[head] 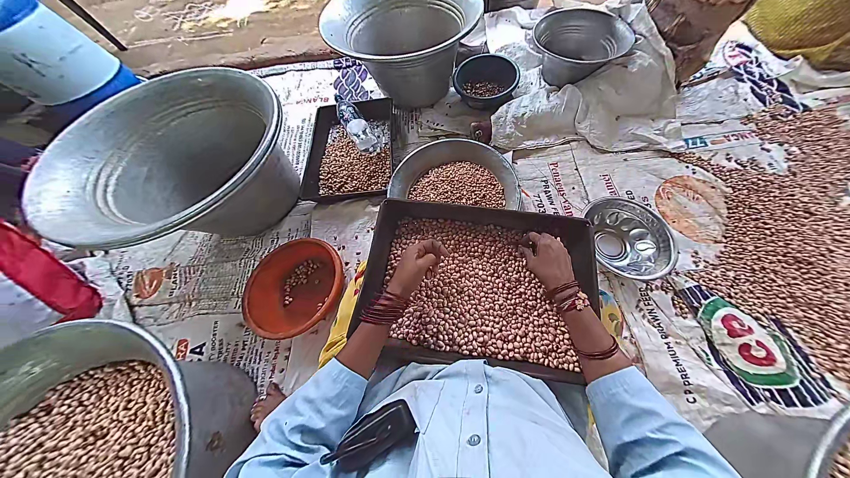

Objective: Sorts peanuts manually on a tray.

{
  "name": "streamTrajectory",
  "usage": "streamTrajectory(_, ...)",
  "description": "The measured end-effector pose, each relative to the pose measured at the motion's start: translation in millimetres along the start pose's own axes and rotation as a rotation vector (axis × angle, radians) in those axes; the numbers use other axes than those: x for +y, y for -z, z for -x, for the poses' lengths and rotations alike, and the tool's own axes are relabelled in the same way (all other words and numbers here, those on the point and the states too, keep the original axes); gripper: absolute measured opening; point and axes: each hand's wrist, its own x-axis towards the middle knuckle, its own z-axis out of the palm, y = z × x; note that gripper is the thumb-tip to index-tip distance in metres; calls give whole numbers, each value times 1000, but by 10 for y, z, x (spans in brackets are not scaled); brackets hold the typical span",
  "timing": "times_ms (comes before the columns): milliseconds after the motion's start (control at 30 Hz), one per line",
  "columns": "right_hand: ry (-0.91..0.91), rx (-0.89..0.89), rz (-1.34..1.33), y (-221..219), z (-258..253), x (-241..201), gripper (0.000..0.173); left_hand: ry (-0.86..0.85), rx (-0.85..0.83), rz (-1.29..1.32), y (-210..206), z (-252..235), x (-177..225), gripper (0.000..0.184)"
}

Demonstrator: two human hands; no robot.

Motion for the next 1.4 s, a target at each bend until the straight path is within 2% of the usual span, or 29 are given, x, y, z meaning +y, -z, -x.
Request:
streamTrajectory(67, 1, 11, 14, -20, 10, -8, 28, 33, -48, -294, -82, 29, -1, 21)
streamTrajectory(133, 4, 10, -18, -27, 16, 6, 28, 13, -72, -543, -197, 58, 9, 23)
streamTrajectory(200, 0, 14, -165, 25, 37, 71, 24, -3, -89, -694, -295, 75, 48, 25)
streamTrajectory(300, 12, 102, -693, 162, 109, 299, 7, 20, -138, -791, -372, 99, 85, 28)
streamTrajectory(367, 36, 158, -1151, 280, 191, 459, 17, 6, -129, -815, -405, 106, 56, 26)
streamTrajectory(433, 18, 231, -1285, 426, 298, 587, 24, -9, -132, -797, -399, 93, 35, 26)
streamTrajectory(500, -32, 279, -1120, 530, 391, 693, 23, -16, -134, -657, -365, 55, 20, 25)
streamTrajectory(533, -56, 284, -957, 563, 425, 722, 19, -5, -152, -528, -341, 26, 14, 22)
streamTrajectory(600, -87, 232, -507, 619, 496, 689, 9, 21, -214, -224, -344, -17, 11, 16)
streamTrajectory(633, -84, 198, -298, 625, 519, 637, 11, 28, -265, -149, -384, -16, 39, 17)
streamTrajectory(700, -85, 81, 17, 626, 535, 508, 19, 27, -432, -125, -542, 32, 127, 22)
streamTrajectory(767, -68, -8, 214, 593, 529, 432, 23, 42, -660, -115, -798, 143, 213, 24)
streamTrajectory(833, -59, -72, 314, 579, 515, 388, 24, 73, -870, -101, -1062, 219, 203, 25)
streamTrajectory(900, -49, -99, 361, 563, 511, 367, 24, 141, -937, -169, -1199, 183, 191, 28)
streamTrajectory(1000, -31, -90, 407, 535, 521, 349, 23, 238, -744, -89, -1167, -33, 149, 30)
streamTrajectory(1100, 10, -48, 401, 465, 506, 376, 23, 248, -399, 58, -938, -270, 120, 30)
streamTrajectory(1167, 29, -21, 357, 466, 528, 372, 23, 220, -160, 12, -764, -352, 86, 29)
streamTrajectory(1233, 23, -32, 269, 487, 580, 334, 24, 164, -12, -114, -624, -360, 44, 32)
streamTrajectory(1300, 37, -53, 183, 453, 651, 282, 24, 105, 12, -263, -558, -278, 46, 30)
streamTrajectory(1400, 38, -127, 88, 356, 780, 194, 24, 17, -192, -445, -657, -97, 95, 24)
